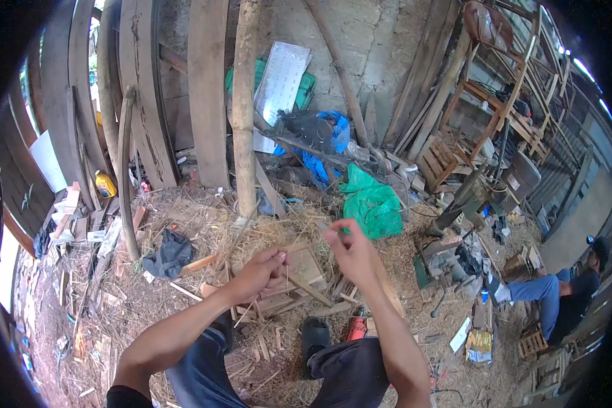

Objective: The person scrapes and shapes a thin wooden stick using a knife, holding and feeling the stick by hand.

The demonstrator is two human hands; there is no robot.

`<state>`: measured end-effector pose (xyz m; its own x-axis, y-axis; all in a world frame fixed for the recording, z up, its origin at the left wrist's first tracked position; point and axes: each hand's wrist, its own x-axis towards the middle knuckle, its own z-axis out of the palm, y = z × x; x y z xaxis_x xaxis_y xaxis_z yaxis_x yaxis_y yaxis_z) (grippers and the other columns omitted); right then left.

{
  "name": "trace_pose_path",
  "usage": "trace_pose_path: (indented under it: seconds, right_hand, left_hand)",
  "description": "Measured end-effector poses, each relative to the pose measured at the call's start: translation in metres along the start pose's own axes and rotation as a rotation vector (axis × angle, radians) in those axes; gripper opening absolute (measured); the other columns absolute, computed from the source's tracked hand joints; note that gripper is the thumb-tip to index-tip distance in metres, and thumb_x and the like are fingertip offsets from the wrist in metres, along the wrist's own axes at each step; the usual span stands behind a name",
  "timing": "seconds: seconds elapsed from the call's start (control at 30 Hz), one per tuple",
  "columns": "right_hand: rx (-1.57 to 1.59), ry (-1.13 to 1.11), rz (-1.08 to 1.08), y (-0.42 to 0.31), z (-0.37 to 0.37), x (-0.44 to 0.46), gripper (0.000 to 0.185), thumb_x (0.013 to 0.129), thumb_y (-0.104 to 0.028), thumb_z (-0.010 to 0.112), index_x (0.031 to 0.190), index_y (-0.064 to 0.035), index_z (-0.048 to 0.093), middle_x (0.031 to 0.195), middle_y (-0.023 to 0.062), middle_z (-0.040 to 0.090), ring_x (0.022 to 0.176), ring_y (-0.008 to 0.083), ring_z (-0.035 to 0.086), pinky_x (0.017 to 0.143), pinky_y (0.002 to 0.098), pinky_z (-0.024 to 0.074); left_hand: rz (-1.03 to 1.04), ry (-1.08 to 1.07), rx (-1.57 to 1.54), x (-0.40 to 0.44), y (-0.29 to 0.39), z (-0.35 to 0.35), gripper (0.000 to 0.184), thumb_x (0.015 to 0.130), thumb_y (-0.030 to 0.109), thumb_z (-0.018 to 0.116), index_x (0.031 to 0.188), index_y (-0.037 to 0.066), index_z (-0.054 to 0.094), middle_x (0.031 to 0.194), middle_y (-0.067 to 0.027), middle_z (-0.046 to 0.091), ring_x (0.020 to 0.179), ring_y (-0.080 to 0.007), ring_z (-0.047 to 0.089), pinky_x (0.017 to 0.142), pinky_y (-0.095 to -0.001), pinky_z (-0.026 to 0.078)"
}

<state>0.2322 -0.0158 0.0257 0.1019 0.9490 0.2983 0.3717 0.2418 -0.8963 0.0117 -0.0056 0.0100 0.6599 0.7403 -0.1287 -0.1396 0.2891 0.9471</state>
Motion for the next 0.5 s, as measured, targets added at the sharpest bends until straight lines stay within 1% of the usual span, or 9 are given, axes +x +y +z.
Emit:
trace_pose_path:
  seconds: [0.03, 0.07, 0.13, 0.17, 0.2, 0.27, 0.4, 0.47, 0.5]
  right_hand:
    - [-0.048, -0.078, -0.08, -0.006, 0.005, -0.004, 0.035, 0.09, -0.022, 0.057, 0.121, -0.0095, 0.044, 0.051, -0.0051, 0.044, 0.047, 0.0043, 0.032, 0.045, 0.0215, 0.0252]
    - [-0.044, -0.077, -0.081, -0.015, 0.009, -0.007, 0.035, 0.09, -0.022, 0.057, 0.121, -0.0095, 0.044, 0.051, -0.0051, 0.044, 0.047, 0.0043, 0.032, 0.045, 0.0215, 0.0252]
    - [-0.287, -0.192, -0.1, -0.042, 0.013, -0.012, 0.062, 0.087, -0.018, 0.06, 0.139, -0.0104, 0.027, 0.049, -0.0016, 0.041, 0.048, 0.0056, 0.031, 0.045, 0.0245, 0.0255]
    - [-0.289, -0.205, -0.105, -0.037, 0.014, -0.01, 0.071, 0.087, -0.018, 0.061, 0.144, -0.0131, 0.02, 0.048, -0.0011, 0.039, 0.048, 0.0064, 0.03, 0.045, 0.0248, 0.0255]
    - [-0.288, -0.205, -0.102, -0.029, 0.015, -0.009, 0.071, 0.087, -0.018, 0.061, 0.144, -0.0131, 0.02, 0.048, -0.0011, 0.039, 0.048, 0.0064, 0.03, 0.045, 0.0248, 0.0255]
    - [-0.094, -0.2, -0.102, -0.015, 0.018, -0.007, 0.065, 0.087, -0.018, 0.061, 0.141, -0.0125, 0.027, 0.048, -0.0016, 0.039, 0.047, 0.0058, 0.029, 0.044, 0.0245, 0.0245]
    - [-0.058, -0.131, -0.107, -0.017, 0.016, -0.004, 0.058, 0.087, -0.017, 0.06, 0.138, -0.0112, 0.034, 0.048, -0.0019, 0.039, 0.047, 0.0052, 0.029, 0.043, 0.0244, 0.0227]
    - [-0.07, -0.03, -0.111, -0.015, 0.008, 0.002, 0.053, 0.088, -0.014, 0.059, 0.136, -0.0104, 0.038, 0.048, -0.0032, 0.037, 0.047, 0.004, 0.028, 0.043, 0.0242, 0.0212]
    - [-0.047, -0.045, -0.096, -0.016, 0.007, 0.002, 0.05, 0.088, -0.011, 0.057, 0.135, -0.0101, 0.039, 0.049, -0.0046, 0.036, 0.048, 0.0036, 0.027, 0.043, 0.0243, 0.0208]
  left_hand:
    - [-0.024, 0.006, -0.044, -0.003, 0.007, 0.002, 0.02, 0.099, 0.022, 0.034, 0.095, 0.006, 0.044, 0.061, 0.0042, 0.029, 0.044, -0.0049, 0.022, 0.04, -0.0212, 0.018]
    - [-0.047, 0.012, -0.086, -0.005, 0.012, 0.004, 0.019, 0.099, 0.022, 0.034, 0.094, 0.007, 0.044, 0.062, 0.0042, 0.029, 0.044, -0.005, 0.022, 0.039, -0.0213, 0.017]
    - [-0.038, -0.004, -0.094, -0.005, 0.013, 0.007, 0.019, 0.099, 0.023, 0.034, 0.094, 0.007, 0.044, 0.061, 0.0043, 0.029, 0.044, -0.0047, 0.022, 0.039, -0.0213, 0.017]
    - [-0.028, -0.02, -0.105, -0.004, 0.012, 0.008, 0.019, 0.099, 0.023, 0.034, 0.093, 0.008, 0.043, 0.061, 0.0044, 0.028, 0.043, -0.0045, 0.022, 0.038, -0.0213, 0.016]
    - [-0.031, -0.02, -0.104, -0.004, 0.012, 0.007, 0.019, 0.099, 0.023, 0.034, 0.093, 0.008, 0.043, 0.061, 0.0044, 0.028, 0.043, -0.0045, 0.022, 0.038, -0.0213, 0.016]
    - [-0.024, -0.054, -0.132, -0.004, 0.011, 0.004, 0.018, 0.099, 0.023, 0.034, 0.092, 0.009, 0.043, 0.061, 0.0045, 0.028, 0.044, -0.0041, 0.023, 0.038, -0.021, 0.016]
    - [-0.028, -0.122, -0.164, -0.008, 0.013, 0.007, 0.018, 0.099, 0.024, 0.034, 0.092, 0.009, 0.042, 0.061, 0.0044, 0.028, 0.043, -0.0039, 0.023, 0.037, -0.021, 0.016]
    - [-0.038, -0.075, -0.124, -0.012, 0.013, 0.017, 0.018, 0.099, 0.023, 0.035, 0.092, 0.009, 0.042, 0.062, 0.0044, 0.028, 0.043, -0.0041, 0.022, 0.037, -0.0211, 0.015]
    - [-0.037, -0.076, -0.125, -0.012, 0.01, 0.017, 0.018, 0.099, 0.023, 0.035, 0.092, 0.009, 0.042, 0.062, 0.0044, 0.028, 0.043, -0.0041, 0.022, 0.037, -0.0211, 0.015]
